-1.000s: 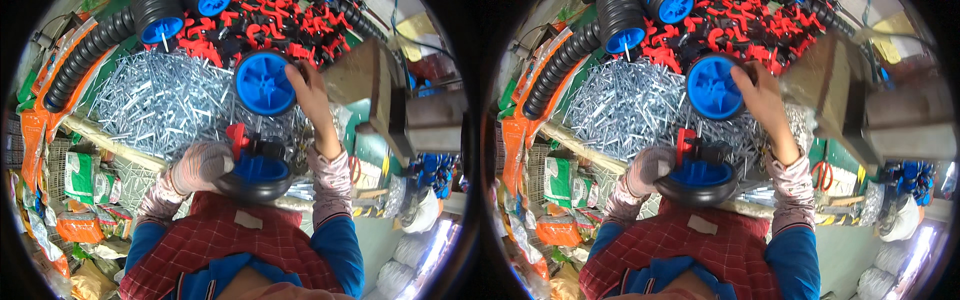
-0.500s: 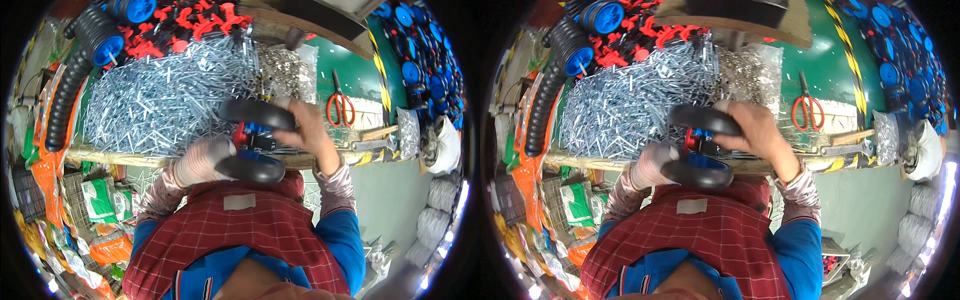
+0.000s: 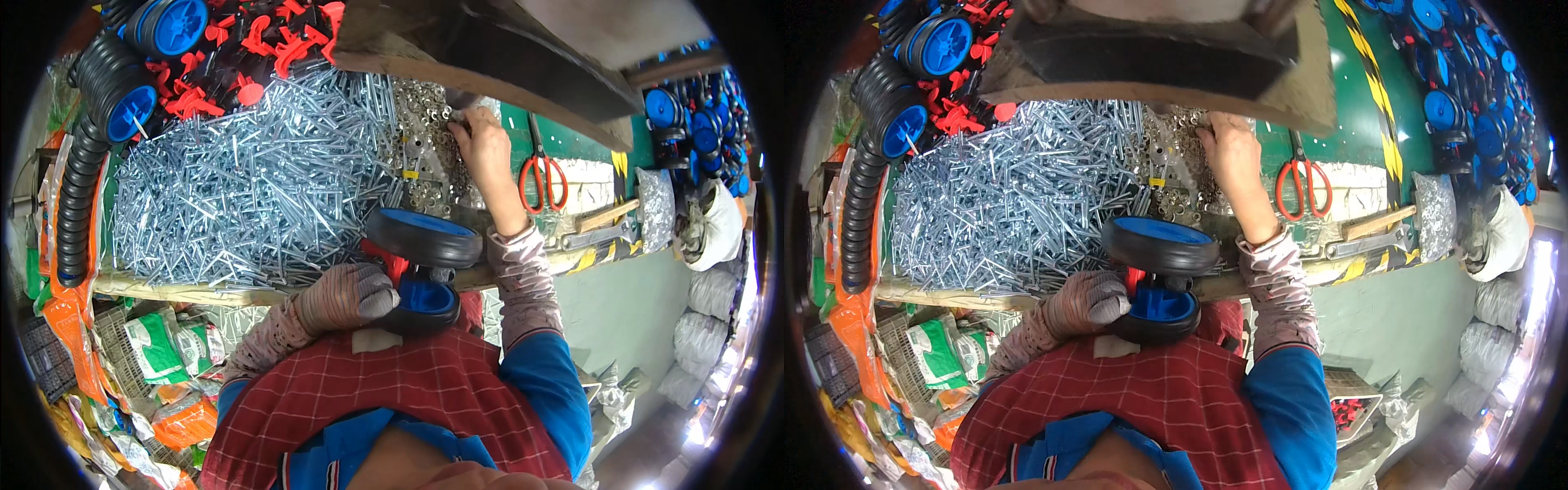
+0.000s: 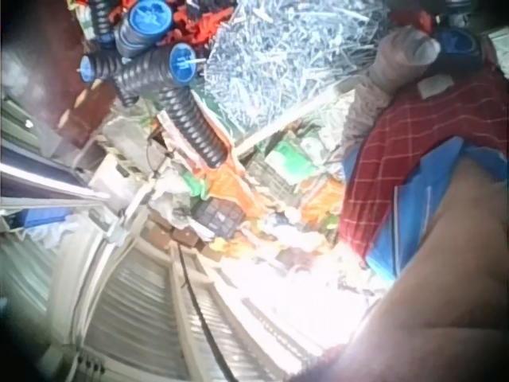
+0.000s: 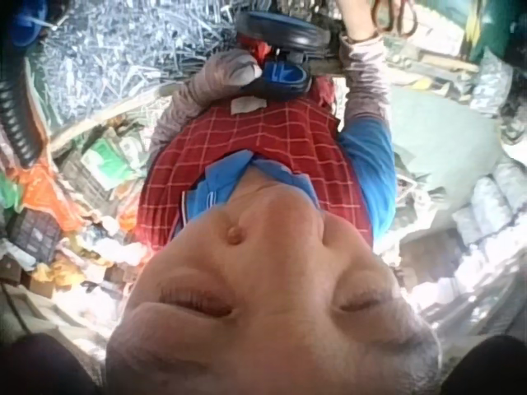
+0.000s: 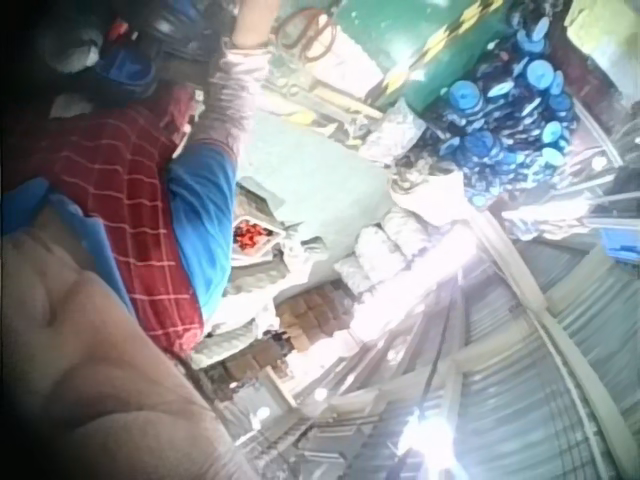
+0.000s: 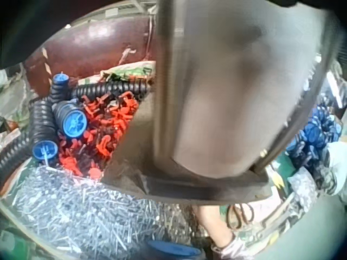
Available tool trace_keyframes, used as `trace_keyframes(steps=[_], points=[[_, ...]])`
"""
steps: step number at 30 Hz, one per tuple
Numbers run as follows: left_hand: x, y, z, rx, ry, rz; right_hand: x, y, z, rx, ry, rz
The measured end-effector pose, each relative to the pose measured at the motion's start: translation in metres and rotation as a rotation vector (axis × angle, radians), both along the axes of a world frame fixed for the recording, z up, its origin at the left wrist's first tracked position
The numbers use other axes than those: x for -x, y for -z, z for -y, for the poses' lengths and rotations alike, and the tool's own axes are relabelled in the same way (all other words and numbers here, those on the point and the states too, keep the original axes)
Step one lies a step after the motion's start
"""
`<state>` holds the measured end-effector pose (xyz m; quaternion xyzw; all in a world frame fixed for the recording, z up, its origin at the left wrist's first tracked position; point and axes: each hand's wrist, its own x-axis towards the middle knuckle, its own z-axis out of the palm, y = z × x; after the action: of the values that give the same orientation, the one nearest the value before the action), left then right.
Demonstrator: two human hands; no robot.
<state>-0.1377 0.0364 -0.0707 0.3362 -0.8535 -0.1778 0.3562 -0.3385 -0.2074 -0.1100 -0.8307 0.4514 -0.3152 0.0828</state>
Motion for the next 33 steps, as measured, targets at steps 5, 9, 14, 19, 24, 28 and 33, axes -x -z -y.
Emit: trace_keyframes(steps=[5, 9, 14, 19, 24, 28, 33], points=[[0.000, -0.001, 0.004, -0.044, 0.031, -0.033, -0.001, -0.018, -0.010, -0.205, -0.032, 0.273], [0.001, 0.001, 0.004, -0.048, 0.038, -0.047, -0.003, -0.018, -0.023, -0.625, -0.095, 0.452], [0.002, -0.003, 0.002, -0.073, 0.030, -0.022, -0.013, -0.026, -0.036, -0.455, -0.152, 0.294], [0.006, -0.007, 0.006, 0.003, -0.050, -0.069, -0.005, -0.023, -0.040, -0.488, -0.141, 0.388], [0.000, -0.031, 0.019, -0.483, -0.256, -0.205, 0.033, -0.029, -0.060, -0.771, -0.395, 0.560], [-0.005, -0.068, 0.085, -0.626, -0.422, -0.514, 0.015, -0.008, -0.060, -0.580, -0.208, 0.614], [-0.020, -0.055, 0.155, -0.893, -0.346, -0.772, -0.001, 0.011, -0.033, -1.120, -0.055, 0.891]])
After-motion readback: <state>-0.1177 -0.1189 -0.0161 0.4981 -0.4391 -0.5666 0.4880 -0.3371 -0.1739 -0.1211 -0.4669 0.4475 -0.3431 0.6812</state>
